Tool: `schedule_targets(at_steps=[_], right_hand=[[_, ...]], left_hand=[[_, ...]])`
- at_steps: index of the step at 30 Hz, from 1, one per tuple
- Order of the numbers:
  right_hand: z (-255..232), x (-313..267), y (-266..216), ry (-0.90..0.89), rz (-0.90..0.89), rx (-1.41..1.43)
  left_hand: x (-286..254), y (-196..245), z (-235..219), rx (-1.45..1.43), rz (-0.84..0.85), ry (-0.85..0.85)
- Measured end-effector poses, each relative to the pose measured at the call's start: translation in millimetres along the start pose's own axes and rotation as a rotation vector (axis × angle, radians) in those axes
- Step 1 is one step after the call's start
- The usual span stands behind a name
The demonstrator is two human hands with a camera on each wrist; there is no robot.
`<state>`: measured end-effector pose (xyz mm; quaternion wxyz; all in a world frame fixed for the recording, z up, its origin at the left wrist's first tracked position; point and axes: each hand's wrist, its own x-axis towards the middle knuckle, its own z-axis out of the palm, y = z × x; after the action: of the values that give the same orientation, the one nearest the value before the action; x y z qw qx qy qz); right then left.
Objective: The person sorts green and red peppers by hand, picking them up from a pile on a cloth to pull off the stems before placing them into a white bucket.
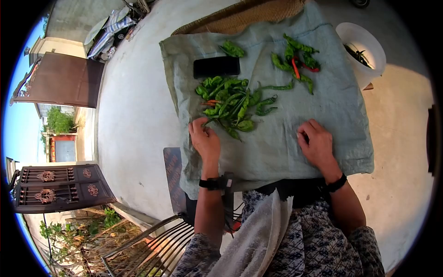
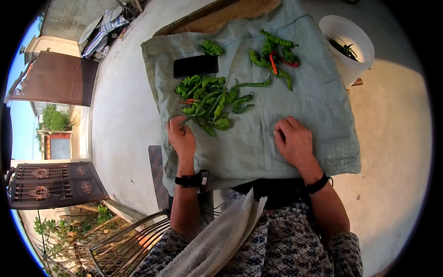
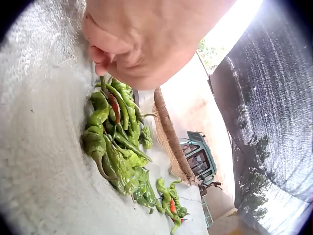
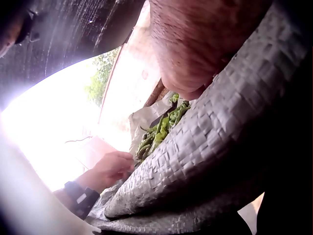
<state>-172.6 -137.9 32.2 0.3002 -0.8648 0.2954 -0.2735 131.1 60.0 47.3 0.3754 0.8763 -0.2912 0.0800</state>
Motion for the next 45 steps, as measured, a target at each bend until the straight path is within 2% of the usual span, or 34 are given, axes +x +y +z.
schedule_targets(at_steps=[3, 7, 10, 13, 16, 19, 22, 28, 31, 34, 37, 41, 45], right_hand=[[-2, 0, -1, -0.007, 0.001, 0.002], [-2, 0, 1, 0.002, -0.006, -0.002], [-2, 0, 0, 0.0, -0.009, 0.002], [-2, -1, -1, 0.0, -0.004, 0.004], [0, -2, 0, 0.006, -0.003, 0.005], [-1, -2, -3, 0.01, 0.002, 0.003], [-2, -2, -4, 0.007, 0.003, -0.003], [-1, -3, -3, 0.012, -0.01, -0.009], [-2, -3, -5, 0.008, 0.0, -0.003], [0, -6, -3, 0.008, 0.011, 0.003], [0, -5, -4, 0.013, 0.008, -0.007], [3, -5, 4, 0.038, -0.043, -0.028], [1, -4, 0, 0.038, 0.017, 0.046]], left_hand=[[8, -5, 4, 0.234, 0.064, -0.069], [12, -8, 13, 0.292, 0.209, 0.016], [14, -5, 7, 0.398, 0.206, -0.052], [19, 1, -4, 0.397, 0.302, -0.127], [26, -5, -11, 0.306, 0.414, -0.261], [32, -2, -17, 0.221, 0.509, -0.323], [34, 7, -22, 0.268, 0.563, -0.438], [42, 0, -29, 0.257, 0.564, -0.385], [41, 6, -54, 0.278, 0.416, -0.429], [43, 14, -88, 0.214, 0.143, -0.525], [43, 17, -108, -0.387, -0.21, -0.506], [28, 30, -104, -0.93, -0.338, -0.45], [-5, 75, -49, -1.571, -0.444, -0.568]])
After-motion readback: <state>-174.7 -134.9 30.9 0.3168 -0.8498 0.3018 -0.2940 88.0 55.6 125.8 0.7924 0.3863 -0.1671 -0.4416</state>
